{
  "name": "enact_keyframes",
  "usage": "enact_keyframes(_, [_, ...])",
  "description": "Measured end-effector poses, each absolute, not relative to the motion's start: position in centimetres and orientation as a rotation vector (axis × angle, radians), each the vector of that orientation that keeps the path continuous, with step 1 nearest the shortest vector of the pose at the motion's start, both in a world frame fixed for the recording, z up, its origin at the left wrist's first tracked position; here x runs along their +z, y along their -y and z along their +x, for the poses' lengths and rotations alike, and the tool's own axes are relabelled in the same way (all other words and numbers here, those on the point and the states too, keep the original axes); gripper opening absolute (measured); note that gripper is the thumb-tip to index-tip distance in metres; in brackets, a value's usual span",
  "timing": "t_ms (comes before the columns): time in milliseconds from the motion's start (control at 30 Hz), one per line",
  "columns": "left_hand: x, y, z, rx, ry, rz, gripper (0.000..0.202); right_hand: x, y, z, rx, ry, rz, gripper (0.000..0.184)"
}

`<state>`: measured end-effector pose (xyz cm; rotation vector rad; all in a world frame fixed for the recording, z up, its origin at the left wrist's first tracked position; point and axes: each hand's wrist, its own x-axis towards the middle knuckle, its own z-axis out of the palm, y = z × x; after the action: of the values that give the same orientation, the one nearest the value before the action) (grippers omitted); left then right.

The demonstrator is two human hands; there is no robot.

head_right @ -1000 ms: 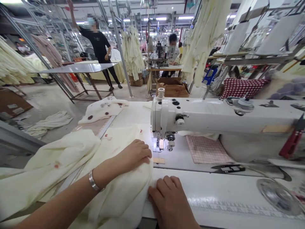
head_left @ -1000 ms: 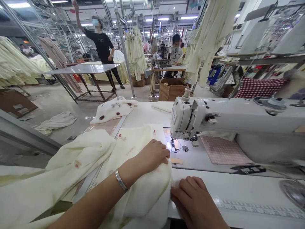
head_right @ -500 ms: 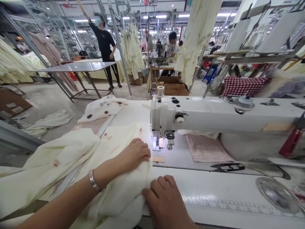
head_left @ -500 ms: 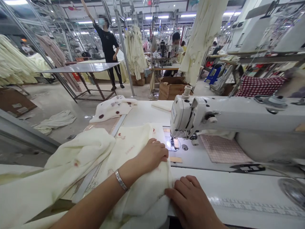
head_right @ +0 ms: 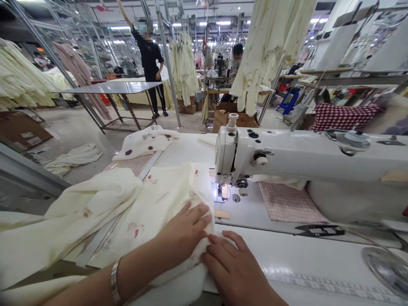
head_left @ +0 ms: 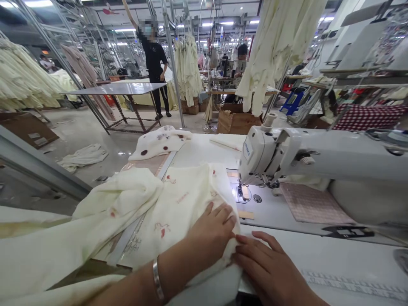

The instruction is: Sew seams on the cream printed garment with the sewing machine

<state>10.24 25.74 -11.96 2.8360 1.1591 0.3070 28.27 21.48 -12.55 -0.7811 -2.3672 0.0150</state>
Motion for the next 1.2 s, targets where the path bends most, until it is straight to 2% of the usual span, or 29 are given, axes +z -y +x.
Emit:
enact_keyframes(133, [-12.1,-28.4,10.6,0.362,-1.139,2.783,0.029,-12.0,-23.6,29.1,-0.010,2.367,-0.793,0.032])
enact_keyframes(333, [-11.6,-31.7,11.6,0.414,-1.096,2.797,0.025,-12.2,-26.4,29.7,-0.025,2.351,-0.860,0.025])
enact_keyframes(733, [-12.4,-32.5,11.5,0.499,-1.032,2.901,0.024,-13.4,-23.7,28.8,0.034,2.318,-0.971,0.018])
enact_keyframes(867, [-12.4,-33.0,11.4,0.568,-0.887,2.957,0.019,-13.5,-23.9,28.8,0.062,2.296,-0.964,0.019])
enact_keyframes(967, [-12.2,-33.5,11.4,0.545,-0.797,2.978,0.023,-13.0,-24.3,29.0,0.052,2.272,-0.947,0.021])
enact_keyframes(1067, [-11.7,-34.1,11.5,0.506,-0.823,2.986,0.027,-12.2,-25.7,29.9,-0.079,2.346,-0.841,0.025])
enact_keyframes(1200, [-11.5,-35.2,11.3,0.481,-0.929,2.994,0.022,-13.2,-28.7,31.3,-0.447,2.562,-0.510,0.020])
